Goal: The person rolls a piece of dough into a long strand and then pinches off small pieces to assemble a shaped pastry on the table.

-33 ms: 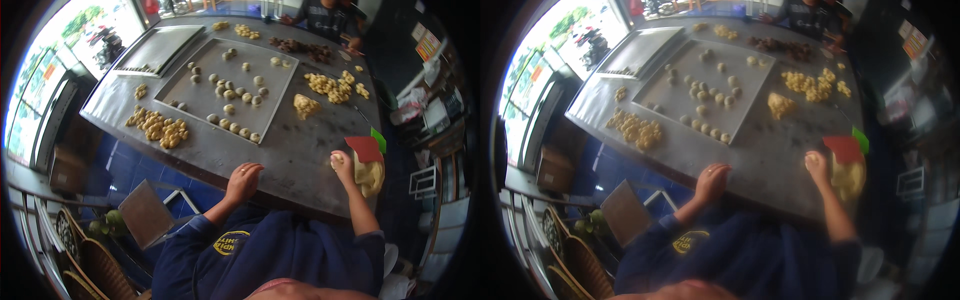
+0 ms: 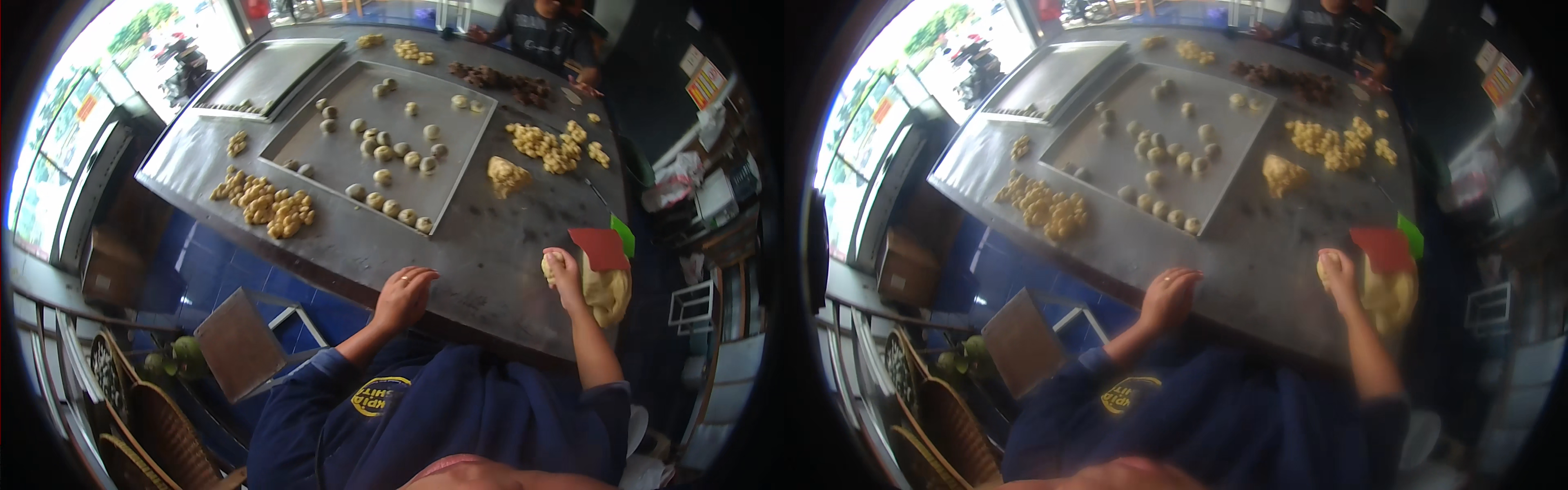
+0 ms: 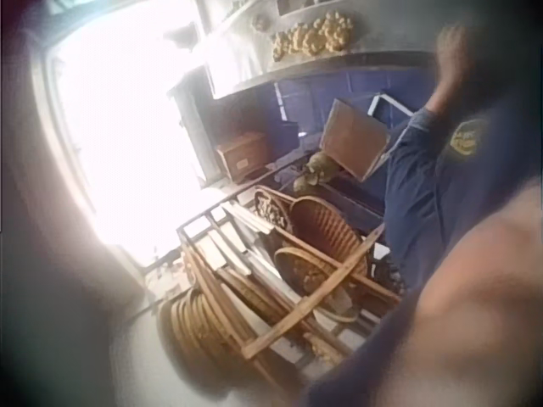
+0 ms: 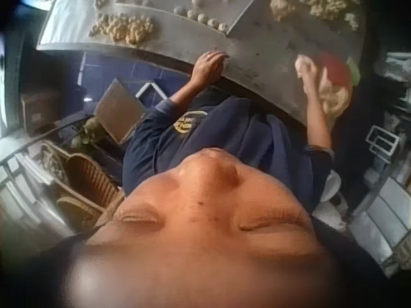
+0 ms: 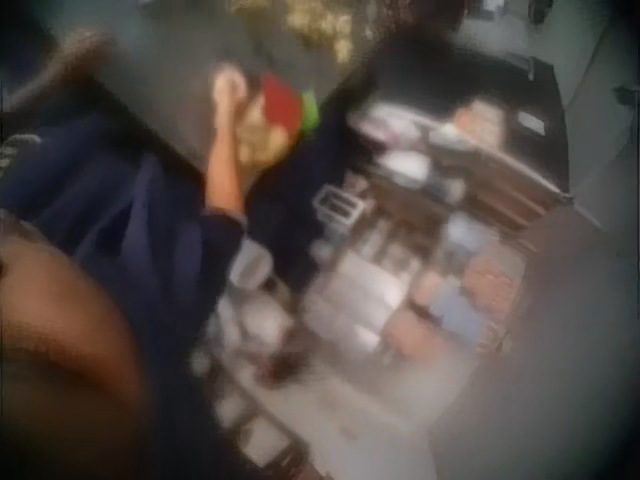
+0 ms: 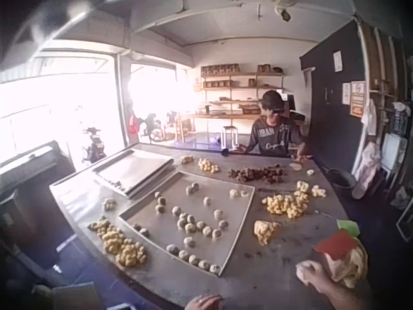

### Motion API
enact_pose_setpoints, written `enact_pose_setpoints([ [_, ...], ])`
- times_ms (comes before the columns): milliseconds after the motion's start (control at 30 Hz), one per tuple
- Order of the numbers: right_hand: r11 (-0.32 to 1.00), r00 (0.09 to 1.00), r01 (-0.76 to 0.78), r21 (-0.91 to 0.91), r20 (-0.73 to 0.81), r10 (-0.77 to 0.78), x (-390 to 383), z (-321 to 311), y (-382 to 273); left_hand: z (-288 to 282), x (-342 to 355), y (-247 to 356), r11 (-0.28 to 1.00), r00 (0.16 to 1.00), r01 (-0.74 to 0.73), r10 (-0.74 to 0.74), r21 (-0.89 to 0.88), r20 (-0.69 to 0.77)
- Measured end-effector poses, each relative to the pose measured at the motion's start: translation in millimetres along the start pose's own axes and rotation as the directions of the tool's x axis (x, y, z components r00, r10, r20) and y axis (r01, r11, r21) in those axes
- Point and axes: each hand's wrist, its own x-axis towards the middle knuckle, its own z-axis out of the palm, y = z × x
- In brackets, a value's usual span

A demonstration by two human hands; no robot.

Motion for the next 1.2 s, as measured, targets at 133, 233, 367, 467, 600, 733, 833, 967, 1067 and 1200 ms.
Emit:
enact_pose_setpoints([
  [133, 0.954, 0.743, -0.297, 0.045, 0.639, 0.201, -25, 57, -96, 1, 2, 8, 0.999, 0.998, -0.051, 0.051, -0.003, 0.027],
  [233, 0.905, 0.319, 0.163, -0.393, 0.889, 0.328, -11, 118, -148, -1, 2, 9, 0.996, 0.995, -0.089, 0.090, -0.010, 0.032],
  [367, 0.455, 0.270, 0.801, -0.389, 0.913, 0.305, -6, 243, -256, 0, -12, -4, 0.993, 0.995, -0.043, 0.033, 0.111, 0.089],
  [467, 0.516, 0.328, 0.855, -0.040, 0.814, -0.479, 20, 328, -314, -1, 2, 4, 0.997, 0.997, -0.075, 0.074, 0.025, 0.025],
  [600, 0.439, 0.359, 0.897, 0.046, 0.502, -0.786, 22, 350, -353, -3, 3, 6, 0.997, 0.997, -0.057, 0.054, 0.053, 0.054],
  [733, 0.280, 0.242, 0.960, -0.026, 0.580, -0.778, 19, 307, -286, -3, 0, 2, 0.997, 0.998, -0.049, 0.046, 0.061, 0.044],
  [833, 0.341, 0.395, 0.911, -0.231, 0.724, -0.565, 7, 226, -209, 0, -1, 2, 0.996, 0.998, -0.047, 0.044, 0.070, 0.036],
  [967, 0.179, 0.714, 0.689, -0.702, 0.615, -0.335, 11, 82, -106, 1, 4, 9, 0.998, 0.999, -0.034, 0.034, 0.045, 0.010],
  [1067, 0.118, 0.908, 0.330, -0.936, 0.281, -0.311, 20, -34, -77, 1, -3, 2, 0.997, 1.000, -0.007, 0.009, 0.074, -0.023],
  [1200, 0.521, 0.841, 0.268, -0.810, -0.068, -0.537, 17, -184, -24, 7, 1, 3, 0.992, 1.000, 0.030, -0.031, 0.119, 0.004],
])
